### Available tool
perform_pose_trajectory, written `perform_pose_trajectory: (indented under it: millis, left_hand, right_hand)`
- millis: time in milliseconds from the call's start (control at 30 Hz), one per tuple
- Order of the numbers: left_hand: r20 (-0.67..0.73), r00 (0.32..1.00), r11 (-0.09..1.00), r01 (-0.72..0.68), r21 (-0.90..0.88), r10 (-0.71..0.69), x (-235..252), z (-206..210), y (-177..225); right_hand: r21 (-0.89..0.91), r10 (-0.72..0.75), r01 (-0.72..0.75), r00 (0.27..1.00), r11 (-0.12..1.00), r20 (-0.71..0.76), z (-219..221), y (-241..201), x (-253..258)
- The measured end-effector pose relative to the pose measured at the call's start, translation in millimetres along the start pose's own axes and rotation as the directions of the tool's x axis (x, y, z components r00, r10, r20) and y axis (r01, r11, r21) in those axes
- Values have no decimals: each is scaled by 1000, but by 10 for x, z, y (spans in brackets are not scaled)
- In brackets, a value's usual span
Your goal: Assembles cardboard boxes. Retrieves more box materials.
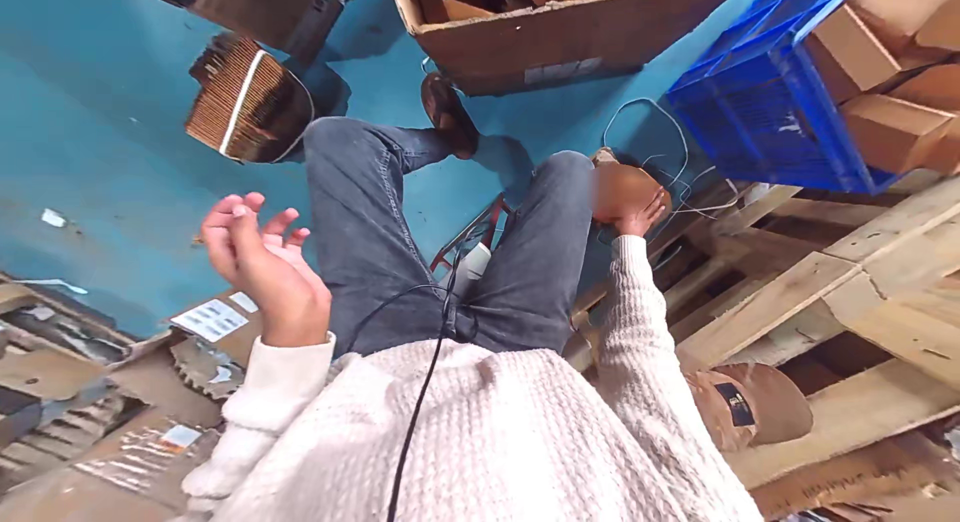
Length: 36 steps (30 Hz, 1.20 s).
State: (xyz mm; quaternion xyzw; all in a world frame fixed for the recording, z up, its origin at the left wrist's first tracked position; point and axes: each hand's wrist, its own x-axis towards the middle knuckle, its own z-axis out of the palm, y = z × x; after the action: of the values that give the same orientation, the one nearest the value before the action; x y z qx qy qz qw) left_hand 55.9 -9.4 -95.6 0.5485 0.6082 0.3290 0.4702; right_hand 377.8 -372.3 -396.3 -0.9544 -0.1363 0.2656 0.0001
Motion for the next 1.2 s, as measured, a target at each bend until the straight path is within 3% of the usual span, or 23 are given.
perform_pose_trajectory:
  millis: [133, 300, 433, 667, 767, 833, 867, 933, 1000, 1067, 1100, 1167, 1200]
  left_hand:
    - [10, 1000, 1000, 2, -15, -2, 8, -24, -13]
    - [56, 998, 999, 34, -4, -33, -50, 44, -51]
    - [83, 996, 999, 41, -7, -41, -32, 79, -113]
    - [136, 990, 999, 47, -27, -43, -59, 178, -172]
    - [157, 987, 999, 36, -39, -30, -120, 124, -147]
    - [164, 986, 997, 34, -62, -23, -129, 102, -124]
    - [160, 987, 996, 32, -78, -19, -133, 87, -115]
    - [160, 987, 994, 14, -111, 4, -140, 21, -108]
    - [176, 982, 987, -46, -152, 73, -121, -80, -120]
    - [203, 963, 969, -137, -204, 179, -71, -97, -91]
    - [225, 946, 957, -184, -226, 235, -80, -101, -37]
    - [325, 868, 917, -297, -267, 376, -155, -125, 145]
    - [385, 807, 889, -357, -286, 448, -213, -128, 262]
  right_hand:
    - [-149, -72, 84, 994, 985, 86, -45, 199, 182]
    - [-218, -24, 62, 985, 974, 171, -70, 51, 146]
    - [-199, -142, 191, 962, 961, 235, -261, -26, 59]
    - [-191, -203, 270, 929, 944, 311, -386, 181, 134]
    - [-148, -276, 311, 937, 939, 213, -490, 216, -44]
    - [-84, -271, 272, 962, 959, 28, -579, 280, -159]
    - [-40, -215, 212, 971, 976, -106, -613, 325, -220]
    - [123, 60, -24, 953, 992, -296, -756, 311, -371]
    - [355, 290, -149, 876, 923, -386, -1065, 156, -653]
    - [564, 372, -1, 752, 826, -544, -1485, -164, -1046]
    - [676, 386, 159, 717, 720, -580, -1651, -339, -1272]
    - [798, 329, 509, 731, 321, -598, -1848, -738, -1714]
    - [795, 272, 591, 749, 138, -604, -1915, -962, -1900]
